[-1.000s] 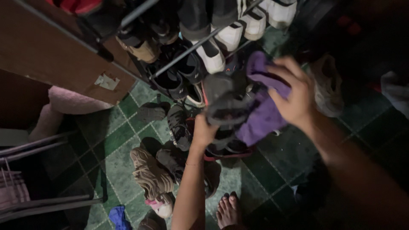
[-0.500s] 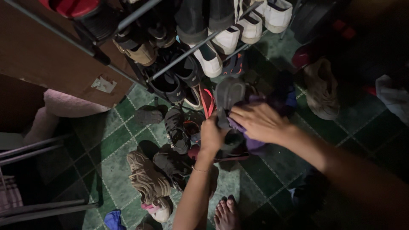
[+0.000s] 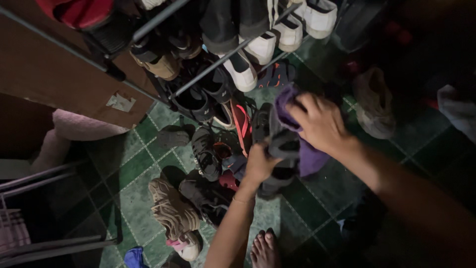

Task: The person wipes several pairs of shoes and sandals with a purple cloth, then places them on a metal shoe rack. The person handles sneakers, sandals, and flip-flops one at a time, wiping them before arranging them on the rack.

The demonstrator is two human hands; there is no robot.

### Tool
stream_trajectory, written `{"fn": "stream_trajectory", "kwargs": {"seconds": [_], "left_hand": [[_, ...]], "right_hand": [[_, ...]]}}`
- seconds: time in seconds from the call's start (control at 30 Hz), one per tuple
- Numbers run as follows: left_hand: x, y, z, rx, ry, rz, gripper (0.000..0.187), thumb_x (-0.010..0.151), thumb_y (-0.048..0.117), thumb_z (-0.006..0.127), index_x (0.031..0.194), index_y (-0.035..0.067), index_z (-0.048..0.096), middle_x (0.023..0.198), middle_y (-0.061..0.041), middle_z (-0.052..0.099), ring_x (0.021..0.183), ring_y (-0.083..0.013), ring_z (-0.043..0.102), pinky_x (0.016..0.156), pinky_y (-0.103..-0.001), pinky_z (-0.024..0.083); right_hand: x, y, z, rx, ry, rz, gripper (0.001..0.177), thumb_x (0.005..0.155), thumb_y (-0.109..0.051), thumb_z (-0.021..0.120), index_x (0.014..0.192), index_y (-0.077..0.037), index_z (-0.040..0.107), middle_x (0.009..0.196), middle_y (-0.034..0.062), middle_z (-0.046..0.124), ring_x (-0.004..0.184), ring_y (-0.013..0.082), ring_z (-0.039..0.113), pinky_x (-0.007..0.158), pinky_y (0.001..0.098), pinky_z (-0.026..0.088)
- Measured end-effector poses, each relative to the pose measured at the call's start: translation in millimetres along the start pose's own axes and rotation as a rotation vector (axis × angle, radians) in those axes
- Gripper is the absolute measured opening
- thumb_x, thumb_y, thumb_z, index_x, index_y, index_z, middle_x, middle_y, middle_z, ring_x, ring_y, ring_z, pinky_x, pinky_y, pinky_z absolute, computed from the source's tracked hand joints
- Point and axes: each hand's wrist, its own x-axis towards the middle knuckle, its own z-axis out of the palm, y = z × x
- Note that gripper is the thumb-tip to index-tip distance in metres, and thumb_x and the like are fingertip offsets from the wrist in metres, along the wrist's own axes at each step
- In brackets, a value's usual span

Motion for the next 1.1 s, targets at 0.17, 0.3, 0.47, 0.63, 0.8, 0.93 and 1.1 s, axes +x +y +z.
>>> {"fn": "stream_trajectory", "kwargs": {"seconds": [0.17, 0.3, 0.47, 0.63, 0.8, 0.93, 1.1], "left_hand": [[9, -23, 12, -0.108, 0.079, 0.034, 0.057, 0.072, 0.005, 0.09, 0.122, -0.007, 0.065, 0.11, -0.021, 0.076, 0.1, -0.0237, 0.071, 0.089, -0.034, 0.056], [2, -21, 3, -0.32, -0.048, -0.068, 0.053, 0.078, 0.008, 0.084, 0.127, -0.003, 0.066, 0.112, -0.016, 0.077, 0.1, -0.0151, 0.068, 0.088, -0.033, 0.058], [5, 16, -12, -0.008, 0.04, -0.065, 0.046, 0.077, 0.013, 0.087, 0.118, 0.0, 0.07, 0.102, -0.015, 0.079, 0.094, -0.024, 0.078, 0.081, -0.036, 0.059], [8, 32, -20, 0.757, 0.098, -0.149, 0.03, 0.072, 0.013, 0.082, 0.1, 0.006, 0.072, 0.083, -0.019, 0.074, 0.079, -0.0398, 0.073, 0.068, -0.048, 0.057], [13, 16, -15, 1.067, 0.178, -0.123, 0.004, 0.084, 0.013, 0.068, 0.088, 0.013, 0.069, 0.083, -0.013, 0.074, 0.076, -0.0309, 0.075, 0.066, -0.042, 0.061], [6, 4, -14, 1.075, 0.147, -0.1, 0.008, 0.088, 0.009, 0.065, 0.09, 0.012, 0.071, 0.075, -0.012, 0.073, 0.07, -0.0331, 0.074, 0.061, -0.044, 0.06], [12, 7, -13, 1.041, 0.225, -0.002, 0.012, 0.083, 0.009, 0.067, 0.093, 0.013, 0.071, 0.069, -0.013, 0.071, 0.065, -0.0336, 0.073, 0.056, -0.045, 0.058]], "right_hand": [[-25, -16, 10, 0.078, -0.131, 0.136, 0.046, 0.065, -0.015, 0.079, 0.11, -0.015, 0.071, 0.113, 0.007, 0.063, 0.095, 0.0306, 0.065, 0.076, 0.0428, 0.052], [-20, -8, 19, 0.127, -0.255, -0.157, 0.04, 0.071, -0.017, 0.077, 0.109, -0.013, 0.068, 0.116, 0.0075, 0.063, 0.099, 0.026, 0.064, 0.081, 0.0416, 0.053], [15, 44, 2, -0.189, -0.291, -0.322, 0.024, 0.081, -0.013, 0.075, 0.103, -0.02, 0.069, 0.114, 0.0024, 0.064, 0.108, 0.0256, 0.064, 0.084, 0.0372, 0.055], [23, 30, -9, -0.054, 0.133, 0.061, 0.04, 0.079, -0.004, 0.063, 0.117, -0.013, 0.07, 0.129, 0.0018, 0.065, 0.11, 0.0218, 0.063, 0.085, 0.0327, 0.055], [3, -8, 10, -0.239, -0.066, -0.293, 0.037, 0.081, -0.016, 0.071, 0.118, -0.011, 0.073, 0.126, 0.0014, 0.071, 0.091, 0.0177, 0.062, 0.074, 0.034, 0.051], [10, -6, 13, -0.291, -0.122, -0.16, 0.045, 0.08, -0.009, 0.063, 0.12, -0.025, 0.071, 0.137, -0.0007, 0.07, 0.094, 0.0174, 0.062, 0.078, 0.0301, 0.049], [13, -18, 5, -0.306, -0.347, 0.17, 0.045, 0.099, -0.022, 0.054, 0.143, -0.02, 0.062, 0.123, 0.0036, 0.068, 0.099, 0.0238, 0.062, 0.08, 0.0396, 0.048]]}}
